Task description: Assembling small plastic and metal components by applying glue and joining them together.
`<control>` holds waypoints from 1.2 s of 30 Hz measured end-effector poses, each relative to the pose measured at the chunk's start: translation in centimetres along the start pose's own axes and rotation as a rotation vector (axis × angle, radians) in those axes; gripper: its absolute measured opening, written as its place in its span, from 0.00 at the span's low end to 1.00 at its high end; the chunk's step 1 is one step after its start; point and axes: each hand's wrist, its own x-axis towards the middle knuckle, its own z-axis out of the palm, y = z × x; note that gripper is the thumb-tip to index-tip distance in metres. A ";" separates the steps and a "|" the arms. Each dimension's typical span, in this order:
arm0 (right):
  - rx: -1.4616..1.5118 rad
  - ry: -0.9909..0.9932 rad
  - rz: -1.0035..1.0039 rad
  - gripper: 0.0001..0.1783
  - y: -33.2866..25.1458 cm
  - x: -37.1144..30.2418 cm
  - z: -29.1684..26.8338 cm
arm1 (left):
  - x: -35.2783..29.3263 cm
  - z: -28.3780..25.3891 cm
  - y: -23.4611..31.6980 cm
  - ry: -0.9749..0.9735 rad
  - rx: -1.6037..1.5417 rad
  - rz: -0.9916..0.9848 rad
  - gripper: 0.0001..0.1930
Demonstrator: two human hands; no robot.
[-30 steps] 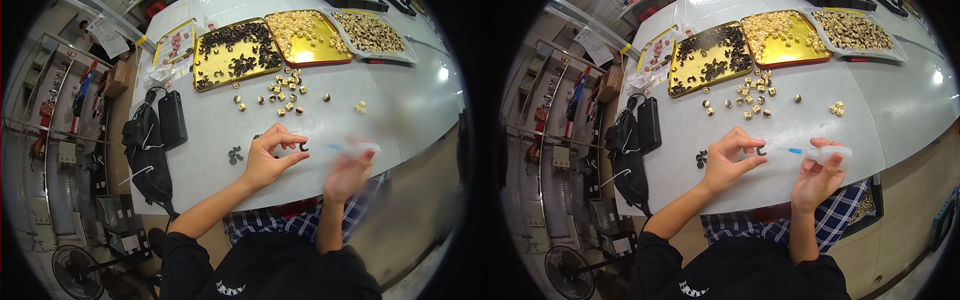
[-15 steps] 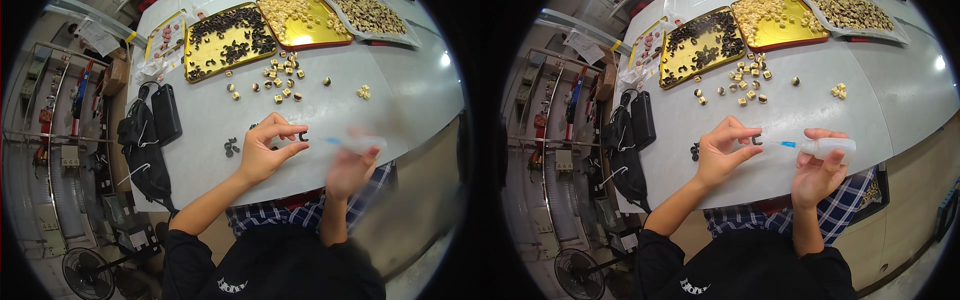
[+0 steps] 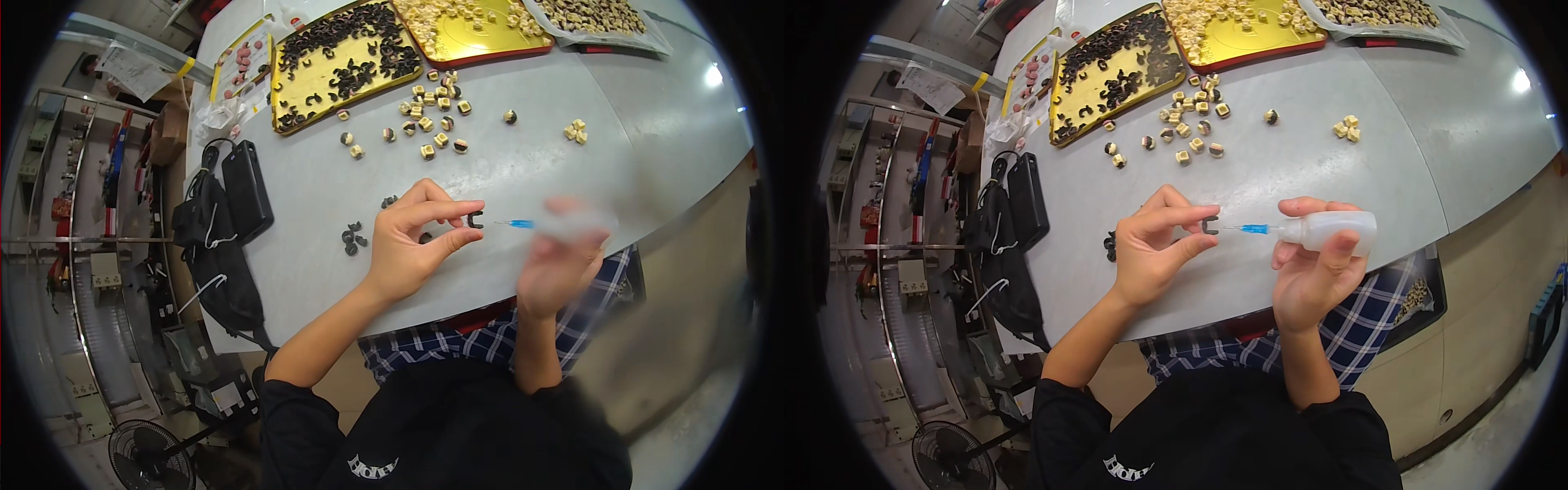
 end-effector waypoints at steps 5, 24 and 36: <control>-0.020 -0.044 -0.055 0.24 0.1 -0.2 0.2 | 0.0 0.1 -0.2 0.022 0.002 0.015 0.15; -0.064 -0.169 -0.035 0.21 0.1 0.0 0.0 | 0.0 0.2 -0.2 0.017 0.019 -0.003 0.17; -0.018 -0.150 -0.096 0.16 0.8 0.0 -0.1 | -0.1 0.1 -0.2 -0.004 0.025 0.009 0.18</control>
